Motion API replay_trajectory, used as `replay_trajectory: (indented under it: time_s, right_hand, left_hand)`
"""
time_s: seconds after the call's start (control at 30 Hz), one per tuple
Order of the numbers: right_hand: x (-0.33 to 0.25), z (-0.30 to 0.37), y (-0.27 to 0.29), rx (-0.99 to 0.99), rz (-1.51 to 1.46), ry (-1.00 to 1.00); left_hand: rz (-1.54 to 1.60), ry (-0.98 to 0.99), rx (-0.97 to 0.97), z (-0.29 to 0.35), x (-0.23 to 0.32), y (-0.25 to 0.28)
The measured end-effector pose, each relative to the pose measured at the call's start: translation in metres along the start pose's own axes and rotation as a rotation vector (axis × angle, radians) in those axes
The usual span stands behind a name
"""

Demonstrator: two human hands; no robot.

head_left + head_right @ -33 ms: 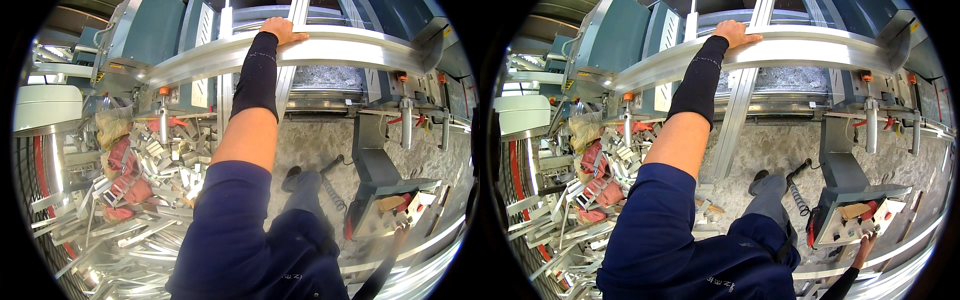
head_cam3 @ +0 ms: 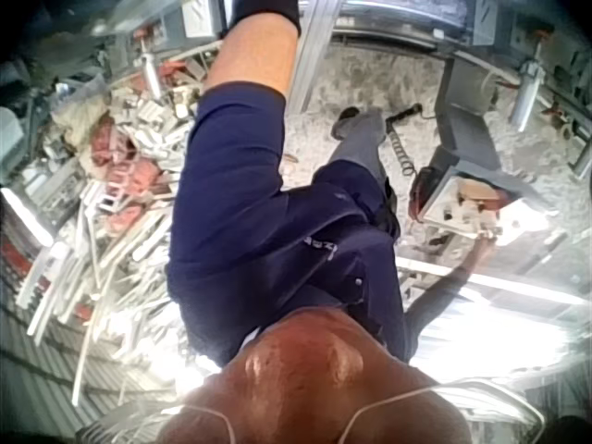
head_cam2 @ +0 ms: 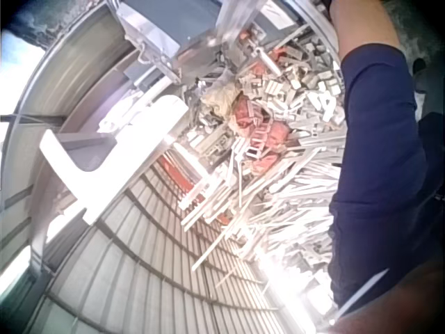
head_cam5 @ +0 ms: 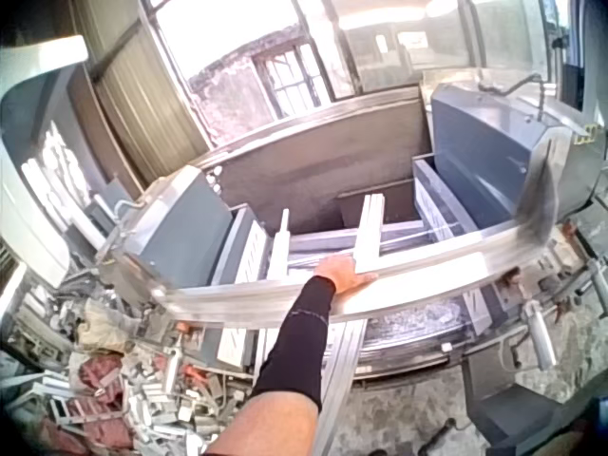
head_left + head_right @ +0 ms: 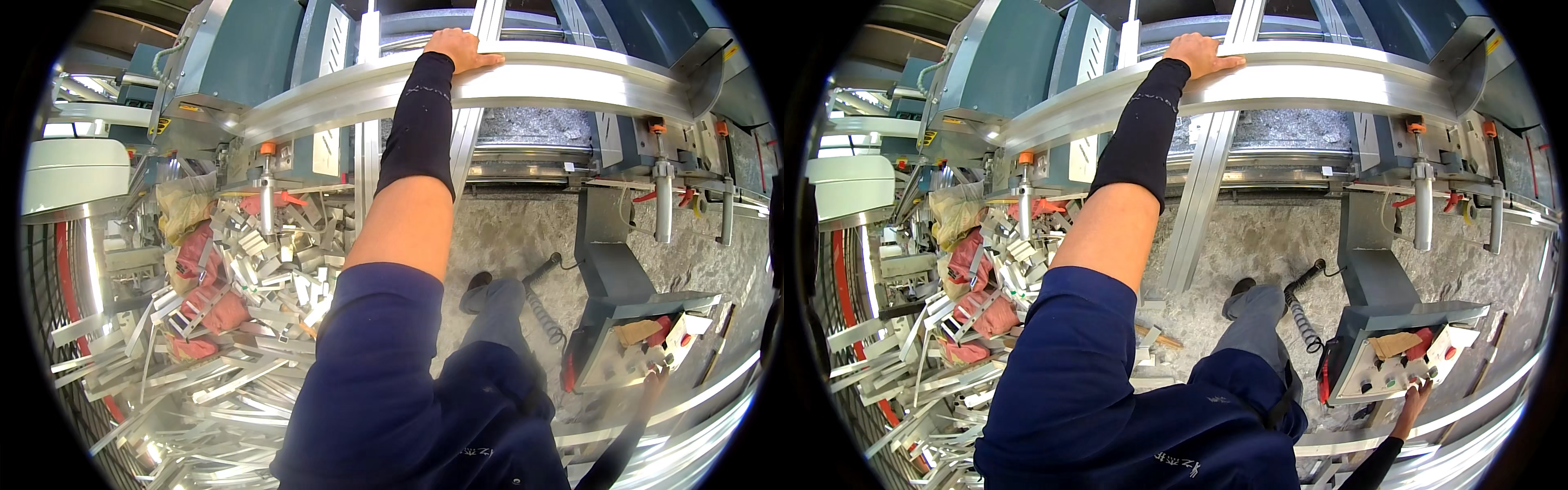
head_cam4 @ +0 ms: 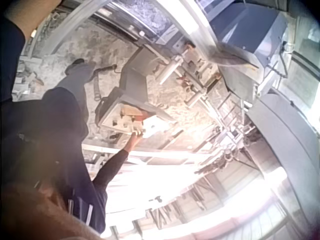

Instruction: The person loads long aluminum profiles into a cutting machine, secures them, and operates the controls to cut the metal. After each cut, the person removes the finished pieces and stacks them on a nearby rack. The process is repeated for multiple profiles in a workshop environment.

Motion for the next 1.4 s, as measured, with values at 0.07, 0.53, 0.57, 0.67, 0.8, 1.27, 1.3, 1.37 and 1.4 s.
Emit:
replay_trajectory:
  time_s: [0.07, 0.53, 0.57, 0.67, 0.8, 1.27, 1.3, 1.37, 1.4]
  right_hand:
    - [0.000, 0.000, 0.002, 0.135, -0.071, 0.129]
    - [0.006, 0.019, -0.007, -0.022, 0.012, 0.199]
    - [-0.002, 0.026, -0.012, 0.003, -0.049, 0.207]
    - [-0.018, 0.034, -0.009, 0.156, 0.169, 0.170]
    - [-0.027, 0.042, -0.013, 0.159, 0.056, 0.073]
    - [-0.058, 0.157, -0.092, -0.231, 0.693, 0.001]
    - [-0.065, 0.163, -0.107, -0.228, 0.779, 0.065]
    - [-0.056, 0.171, -0.115, -0.161, 0.907, 0.146]
    - [-0.048, 0.173, -0.120, -0.108, 0.955, 0.175]
  left_hand:
    - [-0.002, 0.000, -0.003, 0.000, 0.001, 0.003]
    - [0.284, -0.098, -0.012, 0.002, 0.022, 0.024]
    - [0.253, -0.033, -0.019, 0.007, 0.022, 0.026]
    - [0.031, -0.021, 0.021, 0.010, 0.008, 0.016]
    - [0.021, 0.061, -0.065, 0.003, 0.018, 0.025]
    - [-0.005, -0.047, -0.066, -0.006, -0.025, -0.017]
    - [-0.018, -0.048, -0.066, -0.003, -0.030, -0.014]
    - [-0.028, -0.072, -0.057, -0.016, -0.009, -0.009]
    - [-0.030, -0.035, -0.145, -0.017, -0.002, -0.011]
Point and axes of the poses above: each hand's wrist, its own z-axis away from the middle knuckle, its own y-axis out of the back of the hand, x = y × z, the point moved 7 cm from there along -z, towards the middle knuckle, and after that the axes turned 15 degrees about -y, right-handed, at the moved point
